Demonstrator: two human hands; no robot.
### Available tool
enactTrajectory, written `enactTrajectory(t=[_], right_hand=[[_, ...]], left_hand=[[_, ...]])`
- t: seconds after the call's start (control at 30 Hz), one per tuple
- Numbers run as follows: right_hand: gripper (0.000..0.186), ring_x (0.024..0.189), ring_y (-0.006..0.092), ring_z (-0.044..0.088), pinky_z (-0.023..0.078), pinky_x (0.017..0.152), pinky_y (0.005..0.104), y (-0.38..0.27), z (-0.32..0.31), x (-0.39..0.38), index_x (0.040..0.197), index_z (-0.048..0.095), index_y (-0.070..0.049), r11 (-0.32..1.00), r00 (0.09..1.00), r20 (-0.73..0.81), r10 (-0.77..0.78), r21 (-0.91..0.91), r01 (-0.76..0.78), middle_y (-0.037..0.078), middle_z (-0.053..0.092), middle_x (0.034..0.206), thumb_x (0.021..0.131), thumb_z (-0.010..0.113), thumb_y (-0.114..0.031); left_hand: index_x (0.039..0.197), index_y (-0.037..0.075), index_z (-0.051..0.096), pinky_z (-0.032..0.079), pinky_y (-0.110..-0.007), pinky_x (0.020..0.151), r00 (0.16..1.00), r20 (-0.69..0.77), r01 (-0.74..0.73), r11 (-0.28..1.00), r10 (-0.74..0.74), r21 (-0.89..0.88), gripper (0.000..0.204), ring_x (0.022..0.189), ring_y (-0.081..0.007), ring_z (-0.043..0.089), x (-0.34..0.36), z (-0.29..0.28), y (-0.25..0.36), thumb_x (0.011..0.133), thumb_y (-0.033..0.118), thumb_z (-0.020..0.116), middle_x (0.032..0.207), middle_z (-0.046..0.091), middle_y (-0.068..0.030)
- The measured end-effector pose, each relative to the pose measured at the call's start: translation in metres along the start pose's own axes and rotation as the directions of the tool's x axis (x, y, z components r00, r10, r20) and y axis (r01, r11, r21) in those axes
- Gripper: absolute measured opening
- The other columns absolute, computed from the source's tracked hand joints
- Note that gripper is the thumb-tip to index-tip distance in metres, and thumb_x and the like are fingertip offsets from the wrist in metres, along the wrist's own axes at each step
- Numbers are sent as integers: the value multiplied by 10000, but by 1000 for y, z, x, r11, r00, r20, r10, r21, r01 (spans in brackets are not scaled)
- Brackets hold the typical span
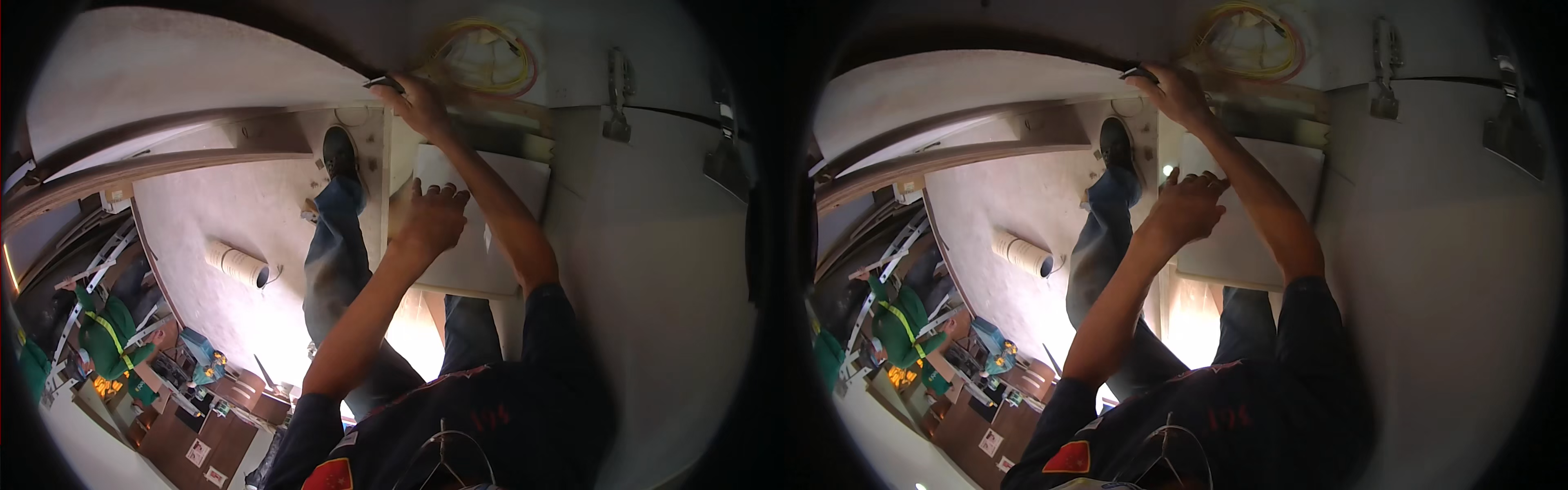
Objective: The person uses a utility knife to trim the edges of a white cabinet door. They repeatedly score and scrape the edge to remove excess material, occasionally pausing to wipe the surface with their hand. The person works on the top and side edges of the door while kneeling in a workshop.
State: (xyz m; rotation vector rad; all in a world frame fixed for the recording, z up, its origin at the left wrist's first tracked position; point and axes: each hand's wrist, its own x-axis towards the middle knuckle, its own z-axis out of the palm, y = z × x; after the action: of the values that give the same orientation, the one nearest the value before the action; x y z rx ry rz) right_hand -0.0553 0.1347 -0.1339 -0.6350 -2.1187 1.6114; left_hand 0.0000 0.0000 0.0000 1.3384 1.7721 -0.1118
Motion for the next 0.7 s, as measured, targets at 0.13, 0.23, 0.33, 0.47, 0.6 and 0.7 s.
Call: enactTrajectory(t=[0.13,0.23,0.33,0.47,0.6,0.7], right_hand=[[377,642,238,698,532,625,366,-20,0,21,1094,698,-50,987,993,-36,-109,-125,104,133,693,727,944,674,-396],[371,646,287,692,527,616,384,-27,4,25,1059,693,-35,961,979,-87,-186,-222,163,158,680,718,944,671,-387],[367,661,326,686,522,612,408,-21,4,22,1025,689,-31,916,959,-110,-263,-341,212,167,674,720,943,668,-388],[330,672,339,680,519,600,420,-30,1,17,1009,692,-61,879,956,-83,-281,-423,222,162,676,736,940,671,-384],[322,640,293,697,519,583,403,-29,-1,13,1011,697,-75,921,980,-36,-195,-350,170,152,685,751,944,671,-389],[338,633,285,696,521,587,404,-22,-4,5,1025,703,-86,965,986,-36,-160,-216,149,142,689,741,942,665,-412]], left_hand=[[1370,88,553,318,-580,1153,994,-110,-12,999,17,44,488,1237,-304,580,-1,-12,-5,921,249,653,1324,602,-147],[1364,89,559,319,-584,1150,993,-116,-16,997,25,81,478,1236,-316,580,7,-8,-3,920,241,650,1319,604,-141],[1362,91,563,316,-591,1150,996,-90,-20,997,27,77,469,1240,-326,576,9,-1,-2,923,236,643,1324,602,-139],[1366,95,561,311,-586,1156,999,-41,-10,997,13,75,461,1256,-323,565,7,0,4,932,234,628,1330,600,-136],[1361,97,563,314,-576,1156,999,-47,-12,1000,13,16,455,1246,-322,574,7,9,-3,929,225,626,1317,606,-132],[1350,90,567,316,-564,1159,998,-58,33,999,-32,28,447,1240,-315,579,1,11,-19,930,230,626,1308,611,-129]])
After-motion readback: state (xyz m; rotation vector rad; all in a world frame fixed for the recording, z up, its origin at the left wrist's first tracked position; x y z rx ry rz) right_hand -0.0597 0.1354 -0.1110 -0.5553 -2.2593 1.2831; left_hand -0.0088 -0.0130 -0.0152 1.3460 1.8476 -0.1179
